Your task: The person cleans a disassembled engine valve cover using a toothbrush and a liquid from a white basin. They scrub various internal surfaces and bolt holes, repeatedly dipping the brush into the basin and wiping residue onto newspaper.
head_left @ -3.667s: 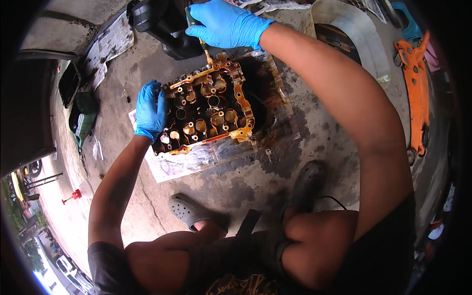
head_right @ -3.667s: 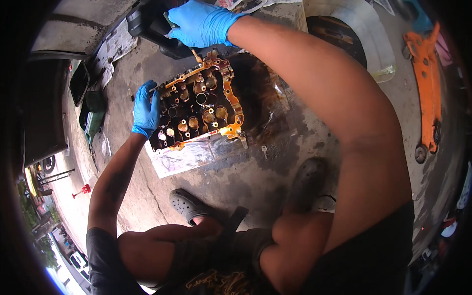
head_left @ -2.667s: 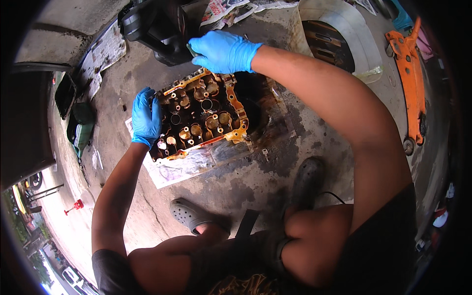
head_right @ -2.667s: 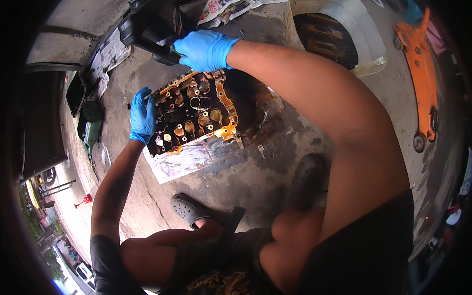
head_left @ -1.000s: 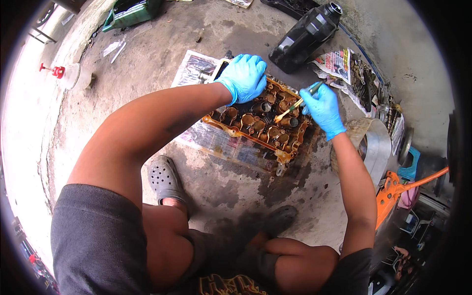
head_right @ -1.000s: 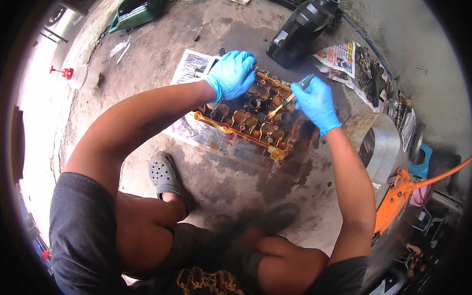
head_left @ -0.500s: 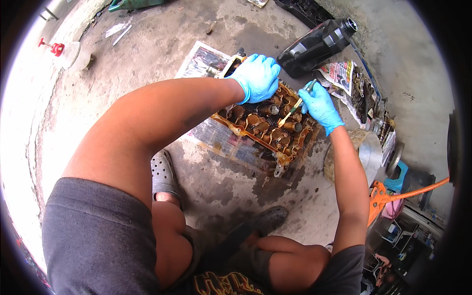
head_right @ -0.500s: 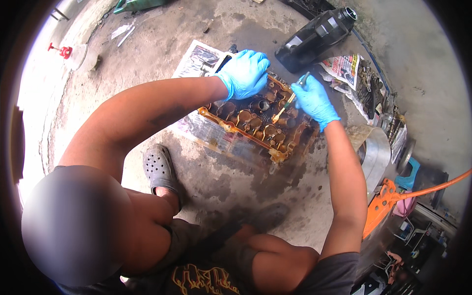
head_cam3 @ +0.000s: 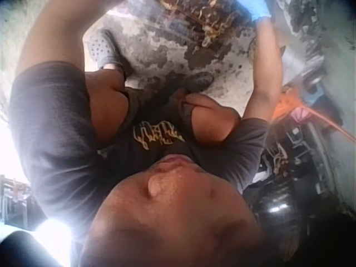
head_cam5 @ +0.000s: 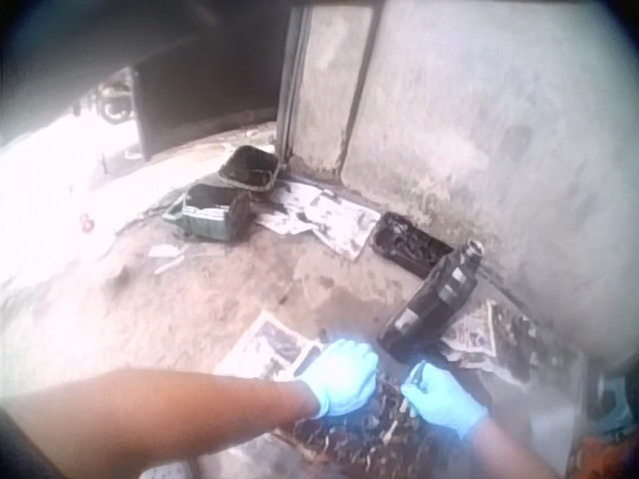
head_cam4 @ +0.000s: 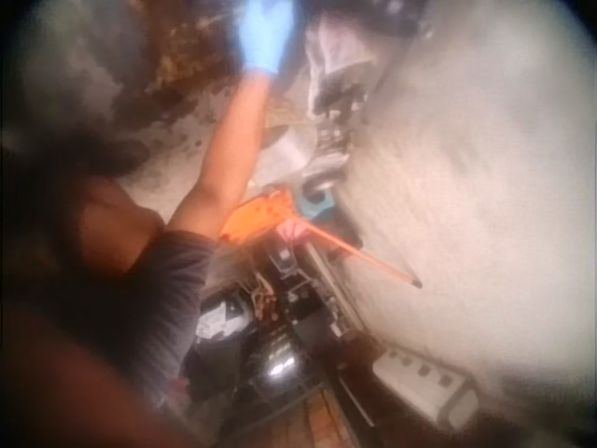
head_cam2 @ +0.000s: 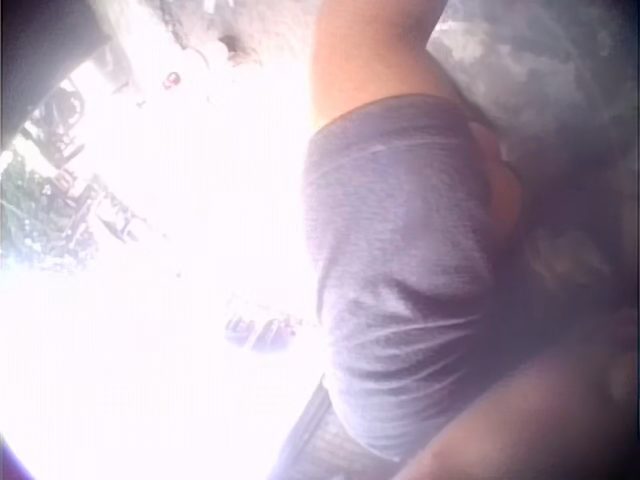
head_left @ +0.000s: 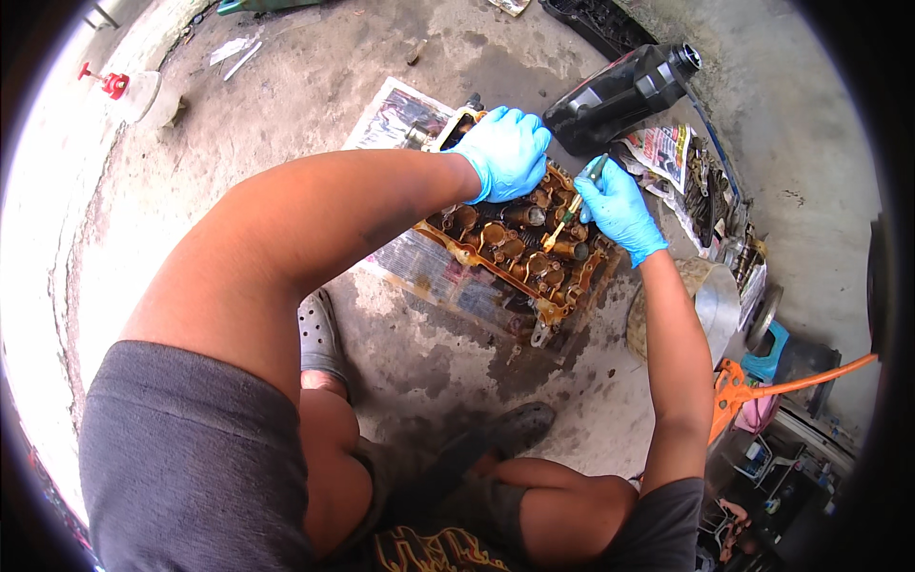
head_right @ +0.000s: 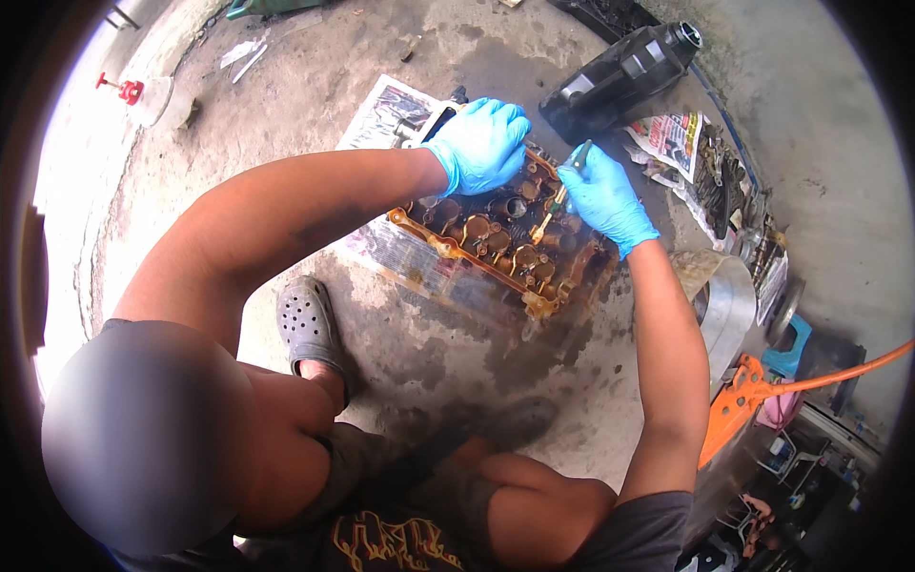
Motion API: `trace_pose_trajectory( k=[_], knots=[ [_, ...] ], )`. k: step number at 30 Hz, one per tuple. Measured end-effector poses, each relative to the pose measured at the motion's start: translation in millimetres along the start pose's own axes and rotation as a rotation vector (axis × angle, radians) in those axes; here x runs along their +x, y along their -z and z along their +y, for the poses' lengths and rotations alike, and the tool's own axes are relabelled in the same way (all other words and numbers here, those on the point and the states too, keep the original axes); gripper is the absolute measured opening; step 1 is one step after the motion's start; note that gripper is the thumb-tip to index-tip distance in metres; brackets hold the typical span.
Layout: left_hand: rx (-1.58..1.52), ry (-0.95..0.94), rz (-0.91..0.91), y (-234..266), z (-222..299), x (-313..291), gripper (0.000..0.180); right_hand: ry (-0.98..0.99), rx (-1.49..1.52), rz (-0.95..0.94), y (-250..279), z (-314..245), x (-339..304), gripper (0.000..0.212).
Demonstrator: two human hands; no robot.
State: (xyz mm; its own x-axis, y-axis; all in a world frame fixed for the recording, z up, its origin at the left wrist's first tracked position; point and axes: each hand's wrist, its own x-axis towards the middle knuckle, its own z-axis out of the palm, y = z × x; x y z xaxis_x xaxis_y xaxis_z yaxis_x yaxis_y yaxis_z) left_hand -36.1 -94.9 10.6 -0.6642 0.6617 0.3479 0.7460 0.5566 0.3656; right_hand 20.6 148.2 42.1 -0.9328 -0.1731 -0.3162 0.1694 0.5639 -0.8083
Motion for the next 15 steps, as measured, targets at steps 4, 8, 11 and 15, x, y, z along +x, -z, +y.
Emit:
trace_pose_trajectory(
  k=[4, 8, 11, 15],
  knots=[
    [0.005, 0.007, -0.019, -3, 1, -4, 0.031, -0.157, 0.055, 0.145, 29, 6, 8, 0.017],
    [0.006, 0.007, -0.029, -1, 2, -1, 0.031, -0.054, 0.124, 0.111, 19, 27, -10, 0.011],
    [0.001, 0.02, -0.057, 2, 0, -1, 0.031, -0.206, 0.096, 0.245, 33, 30, -10, 0.012],
    [0.024, -0.002, -0.107, 3, 2, 1, 0.033, -0.175, 0.204, 0.102, 3, 43, -15, 0.015]
  ],
)
